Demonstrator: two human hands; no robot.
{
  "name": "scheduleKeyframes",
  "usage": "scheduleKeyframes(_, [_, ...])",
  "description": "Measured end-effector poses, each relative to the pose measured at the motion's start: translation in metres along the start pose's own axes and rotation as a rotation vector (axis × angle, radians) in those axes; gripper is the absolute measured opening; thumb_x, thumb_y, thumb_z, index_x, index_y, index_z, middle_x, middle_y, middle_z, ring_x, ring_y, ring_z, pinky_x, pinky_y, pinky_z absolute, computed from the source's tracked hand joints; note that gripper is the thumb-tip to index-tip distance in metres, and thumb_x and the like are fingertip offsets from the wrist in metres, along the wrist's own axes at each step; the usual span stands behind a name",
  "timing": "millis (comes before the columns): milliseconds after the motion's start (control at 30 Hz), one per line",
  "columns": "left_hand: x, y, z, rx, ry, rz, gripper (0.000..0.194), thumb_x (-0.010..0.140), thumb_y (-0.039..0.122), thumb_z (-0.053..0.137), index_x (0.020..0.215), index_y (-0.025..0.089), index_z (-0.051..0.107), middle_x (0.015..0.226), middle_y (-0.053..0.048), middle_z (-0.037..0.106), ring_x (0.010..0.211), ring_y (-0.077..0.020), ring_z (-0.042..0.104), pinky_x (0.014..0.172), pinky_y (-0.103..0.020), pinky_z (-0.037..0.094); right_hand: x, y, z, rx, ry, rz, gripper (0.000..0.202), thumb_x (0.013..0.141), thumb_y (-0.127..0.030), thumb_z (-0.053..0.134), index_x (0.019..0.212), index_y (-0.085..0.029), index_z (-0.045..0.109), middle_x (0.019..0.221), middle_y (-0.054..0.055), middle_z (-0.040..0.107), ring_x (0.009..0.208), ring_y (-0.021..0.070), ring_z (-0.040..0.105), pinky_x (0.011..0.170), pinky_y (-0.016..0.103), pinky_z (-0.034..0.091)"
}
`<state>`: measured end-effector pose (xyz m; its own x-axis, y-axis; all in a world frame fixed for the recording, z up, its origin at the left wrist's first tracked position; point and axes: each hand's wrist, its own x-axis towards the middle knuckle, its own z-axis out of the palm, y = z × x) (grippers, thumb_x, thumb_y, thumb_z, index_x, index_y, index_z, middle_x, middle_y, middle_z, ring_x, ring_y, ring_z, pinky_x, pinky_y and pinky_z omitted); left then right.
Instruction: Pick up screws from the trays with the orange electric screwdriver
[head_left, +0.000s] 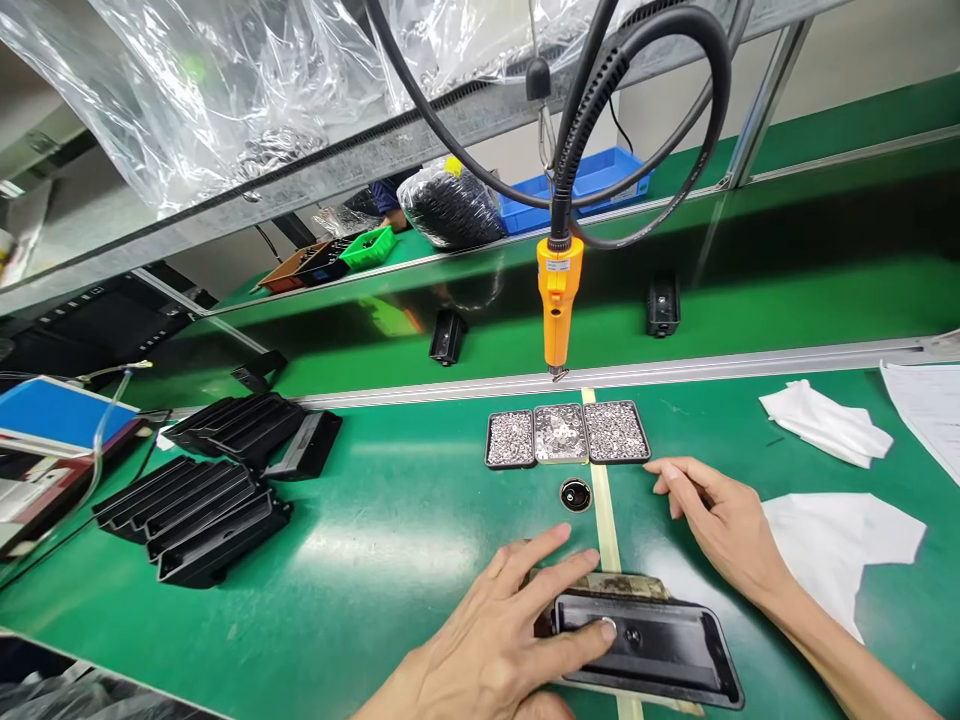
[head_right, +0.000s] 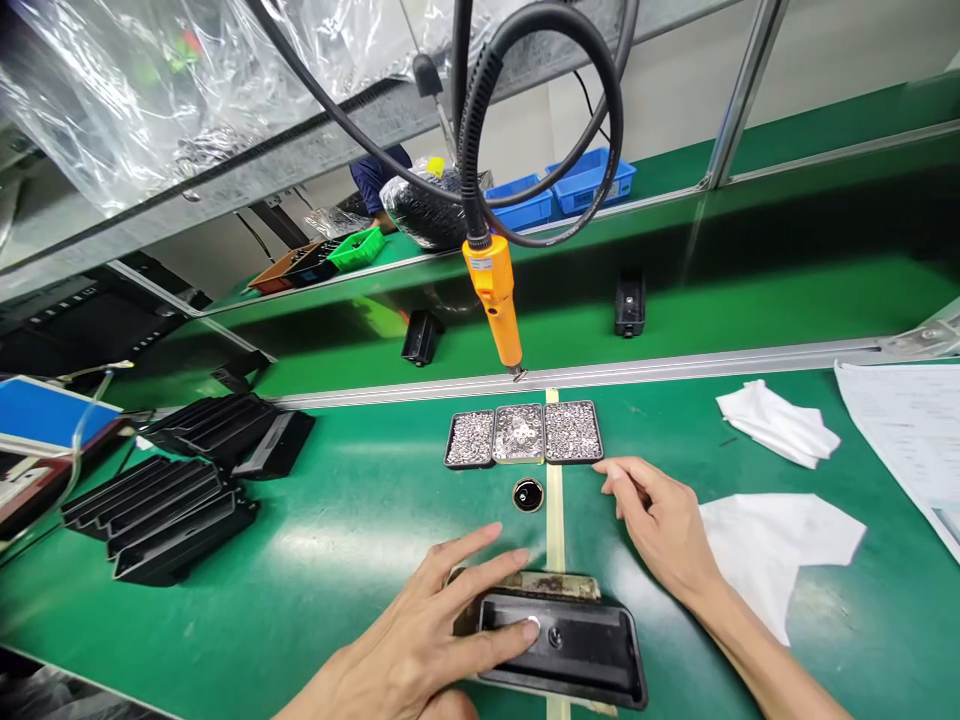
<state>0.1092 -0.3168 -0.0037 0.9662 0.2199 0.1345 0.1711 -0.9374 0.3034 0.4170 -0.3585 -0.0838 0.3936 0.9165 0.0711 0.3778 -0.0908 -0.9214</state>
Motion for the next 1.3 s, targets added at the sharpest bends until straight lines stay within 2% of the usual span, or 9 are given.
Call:
scheduleKeyframes(167, [0.002,0.003,0.000,-0.040,-0.083,-0.014,0.064,0.104,0.070,0.033,0.159,0.038,0.045,0.169,-0.013,0.039,0.159,-0.0415,0.026,0.109,-0.067,0.051,0.000,-0.001,0.000,0.004,-0.006,-0.001,0.038,0.101,-0.059,0.054,0.106,-0.027,0.074,0.081,-0.002,0.067,0.062,0.0134,0.057,0.060,0.029,0.042])
scheduleKeyframes(467, [0.012,0.000,0.004,-0.145,-0.090,-0.049,0.058,0.098,0.065,0.058,0.151,0.042,0.054,0.170,-0.010,0.037,0.160,-0.0450,0.023,0.112,-0.071,0.046,0.002,0.003,0.002,-0.030,-0.012,0.027,0.044,0.100,-0.064,0.051,0.108,-0.028,0.075,0.083,-0.002,0.068,0.064,0.0138,0.059,0.063,0.029,0.045])
scheduleKeyframes(600, [0.010,-0.004,-0.001,-0.246,0.061,-0.042,0.046,0.105,0.055,0.055,0.148,0.040,0.058,0.162,-0.006,0.050,0.156,-0.0359,0.033,0.118,-0.059,0.045,0.001,0.010,-0.001,-0.053,-0.003,0.033,0.049,0.098,-0.070,0.052,0.110,-0.029,0.075,0.082,-0.001,0.068,0.063,0.0140,0.060,0.061,0.027,0.046])
scheduleKeyframes(667, [0.013,-0.016,-0.008,-0.282,0.236,-0.160,0.035,0.106,0.048,0.056,0.136,0.033,0.068,0.148,-0.008,0.063,0.148,-0.0322,0.044,0.118,-0.053,0.046,0.001,0.014,-0.001,-0.064,0.007,0.036,0.051,0.095,-0.073,0.053,0.109,-0.029,0.076,0.079,-0.001,0.067,0.062,0.0142,0.059,0.058,0.026,0.046])
scheduleKeyframes(767, [0.023,-0.054,-0.016,-0.167,0.465,-0.476,0.023,0.107,0.032,0.056,0.104,0.026,0.078,0.116,-0.008,0.075,0.122,-0.0273,0.060,0.106,-0.047,0.052,0.003,0.019,-0.002,-0.076,0.015,0.045,0.054,0.092,-0.076,0.054,0.107,-0.031,0.077,0.074,-0.002,0.065,0.058,0.0145,0.058,0.052,0.025,0.045])
scheduleKeyframes(900, [0.035,-0.113,-0.010,-0.034,0.487,-0.662,0.011,0.099,0.023,0.068,0.101,0.019,0.079,0.099,-0.010,0.072,0.103,-0.0291,0.057,0.092,-0.048,0.051,0.004,0.023,-0.002,-0.084,0.017,0.059,0.056,0.090,-0.079,0.054,0.107,-0.030,0.078,0.074,-0.001,0.065,0.058,0.0145,0.057,0.051,0.024,0.046])
scheduleKeyframes(967, [0.041,-0.131,0.000,-0.003,0.466,-0.711,0.009,0.092,0.023,0.076,0.099,0.018,0.079,0.093,-0.010,0.069,0.099,-0.0297,0.055,0.088,-0.046,0.050,0.004,0.026,-0.002,-0.078,0.017,0.063,0.056,0.089,-0.078,0.056,0.110,-0.030,0.077,0.079,-0.001,0.067,0.061,0.0147,0.059,0.054,0.024,0.047])
scheduleKeyframes(1133, [0.051,-0.135,0.017,0.019,0.444,-0.753,0.012,0.097,0.016,0.068,0.087,0.017,0.076,0.084,-0.005,0.065,0.094,-0.0247,0.054,0.086,-0.040,0.047,0.005,0.031,0.000,-0.041,0.010,0.073,0.058,0.090,-0.078,0.057,0.114,-0.028,0.077,0.080,0.000,0.067,0.063,0.0147,0.059,0.058,0.025,0.048])
scheduleKeyframes(1300, [0.052,-0.128,0.014,0.047,0.453,-0.748,0.009,0.097,0.020,0.068,0.093,0.017,0.075,0.089,-0.006,0.066,0.095,-0.0255,0.053,0.086,-0.040,0.046,0.009,0.026,-0.005,0.068,-0.013,0.078,0.056,0.094,-0.075,0.057,0.114,-0.026,0.076,0.082,0.002,0.068,0.064,0.0166,0.059,0.059,0.027,0.049])
